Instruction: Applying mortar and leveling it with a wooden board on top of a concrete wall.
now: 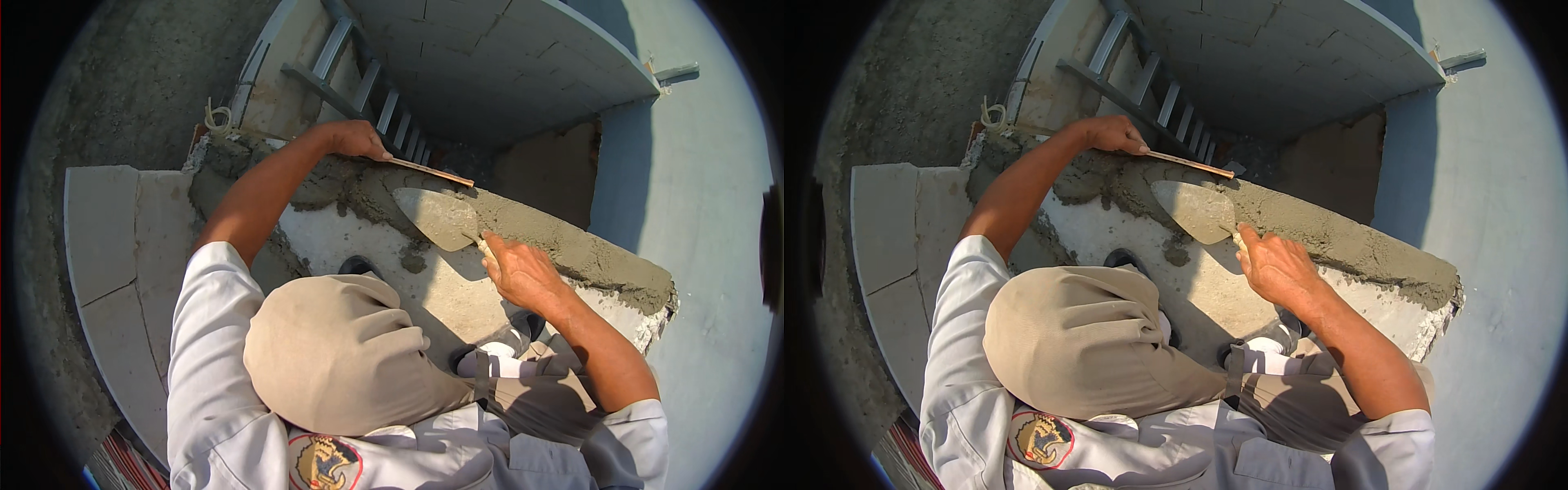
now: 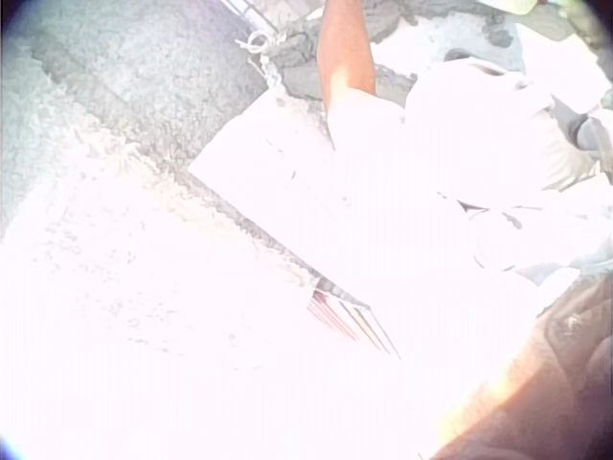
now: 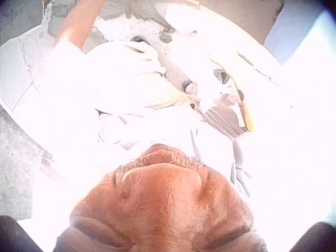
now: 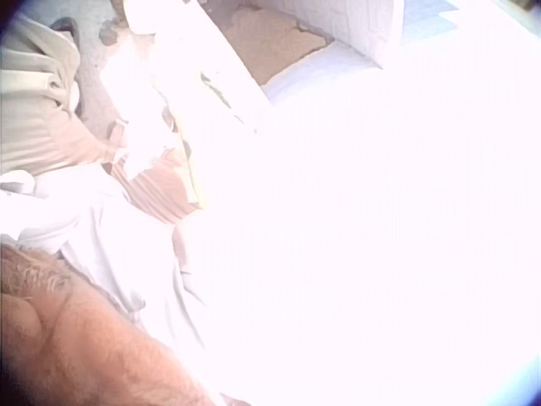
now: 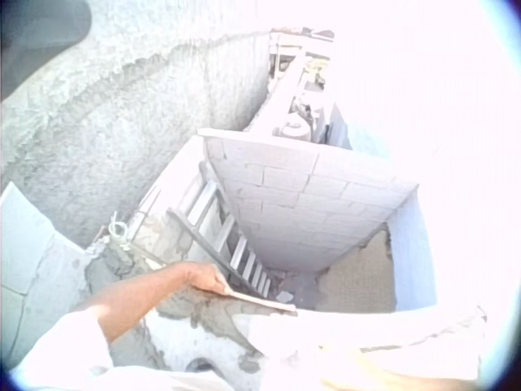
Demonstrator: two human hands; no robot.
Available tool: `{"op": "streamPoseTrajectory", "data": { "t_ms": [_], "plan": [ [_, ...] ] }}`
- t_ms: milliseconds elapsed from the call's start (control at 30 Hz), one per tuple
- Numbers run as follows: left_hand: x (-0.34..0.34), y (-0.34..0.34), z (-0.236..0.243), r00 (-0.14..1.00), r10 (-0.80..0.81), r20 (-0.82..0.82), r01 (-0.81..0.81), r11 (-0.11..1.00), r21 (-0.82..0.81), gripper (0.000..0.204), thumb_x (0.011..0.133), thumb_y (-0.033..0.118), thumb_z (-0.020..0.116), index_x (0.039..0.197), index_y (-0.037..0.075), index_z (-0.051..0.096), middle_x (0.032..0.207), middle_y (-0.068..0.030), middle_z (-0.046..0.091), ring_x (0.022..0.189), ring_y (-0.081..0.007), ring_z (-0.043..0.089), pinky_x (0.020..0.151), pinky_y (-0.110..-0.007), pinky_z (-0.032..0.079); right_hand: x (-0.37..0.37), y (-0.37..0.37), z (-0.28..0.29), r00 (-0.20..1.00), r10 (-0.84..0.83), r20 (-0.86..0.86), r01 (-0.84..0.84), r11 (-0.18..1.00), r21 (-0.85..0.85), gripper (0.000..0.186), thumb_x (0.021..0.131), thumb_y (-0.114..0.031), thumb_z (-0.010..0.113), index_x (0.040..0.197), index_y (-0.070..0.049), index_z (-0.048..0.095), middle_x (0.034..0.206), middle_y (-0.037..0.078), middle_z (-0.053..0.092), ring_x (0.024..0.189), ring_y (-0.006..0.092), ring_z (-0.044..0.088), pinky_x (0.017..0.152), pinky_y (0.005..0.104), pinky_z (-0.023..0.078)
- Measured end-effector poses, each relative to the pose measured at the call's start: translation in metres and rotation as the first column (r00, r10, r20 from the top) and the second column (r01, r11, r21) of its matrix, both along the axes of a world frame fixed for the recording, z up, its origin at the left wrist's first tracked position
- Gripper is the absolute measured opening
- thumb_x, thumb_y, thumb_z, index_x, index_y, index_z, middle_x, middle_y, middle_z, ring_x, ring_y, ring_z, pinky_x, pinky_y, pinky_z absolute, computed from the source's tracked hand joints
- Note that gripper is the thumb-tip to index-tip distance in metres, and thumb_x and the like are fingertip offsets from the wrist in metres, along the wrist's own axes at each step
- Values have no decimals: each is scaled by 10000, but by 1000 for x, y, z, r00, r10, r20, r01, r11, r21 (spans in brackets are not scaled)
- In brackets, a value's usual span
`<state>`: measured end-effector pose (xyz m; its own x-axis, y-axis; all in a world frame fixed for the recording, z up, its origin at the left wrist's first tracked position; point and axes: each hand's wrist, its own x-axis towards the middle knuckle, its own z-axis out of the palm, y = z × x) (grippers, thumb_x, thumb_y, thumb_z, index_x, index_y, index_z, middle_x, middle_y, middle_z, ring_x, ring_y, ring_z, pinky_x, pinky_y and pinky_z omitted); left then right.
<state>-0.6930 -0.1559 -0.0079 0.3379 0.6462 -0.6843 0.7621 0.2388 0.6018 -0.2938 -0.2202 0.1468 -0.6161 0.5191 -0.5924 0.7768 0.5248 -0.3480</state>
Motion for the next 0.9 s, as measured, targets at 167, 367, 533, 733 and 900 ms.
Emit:
{"op": "streamPoseTrajectory", "data": {
  "t_ms": [167, 367, 533, 733, 900],
  "plan": [
    [15, 11, 18, 997, 70, -27, -74, 987, -141, 678, 929, 695, 602, 1165, 87, 786, 1179, -159, 733, 1111, -285, 643, 1009, -419, 454, -73, -16, -38, 992, 61, -106, -61, 998, 6, 496, 1055, -280, 523, 1479, -30, 466, 951, 303, 684, 860, 464, 709, 788, 555, 565],
    [11, 16, 16, 993, 17, -120, -32, 991, -126, 717, 927, 730, 565, 1175, 95, 787, 1190, -169, 731, 1133, -304, 640, 1016, -434, 452, -128, -13, -64, 984, 76, -164, -63, 995, 83, 451, 1032, -185, 509, 1407, 67, 517, 907, 301, 687, 818, 403, 742, 741, 473, 608],
    [10, 26, 13, 1000, 17, -26, -23, 962, -271, 845, 862, 811, 571, 1243, 79, 756, 1351, -208, 661, 1311, -367, 567, 1113, -482, 405, -155, -3, -72, 986, 58, -157, -57, 998, 13, 409, 936, -23, 463, 1298, 138, 568, 889, 288, 731, 862, 405, 750, 786, 472, 606],
    [13, 29, 13, 996, 2, -87, -23, 970, -244, 913, 840, 829, 579, 1235, 22, 746, 1383, -222, 638, 1351, -394, 530, 1135, -500, 380, -117, 15, -51, 994, 23, -106, -27, 999, -36, 356, 1029, -154, 487, 1243, 108, 597, 876, 281, 732, 886, 421, 744, 791, 499, 592],
    [13, 30, 11, 998, -21, -65, 5, 971, -238, 934, 820, 849, 577, 1236, 30, 749, 1429, -254, 593, 1374, -412, 504, 1149, -520, 358, -80, 16, -60, 998, -9, -65, 9, 1000, -8, 438, 1038, -244, 529, 1386, 23, 536, 915, 299, 721, 906, 460, 717, 829, 554, 556]
  ]
}}
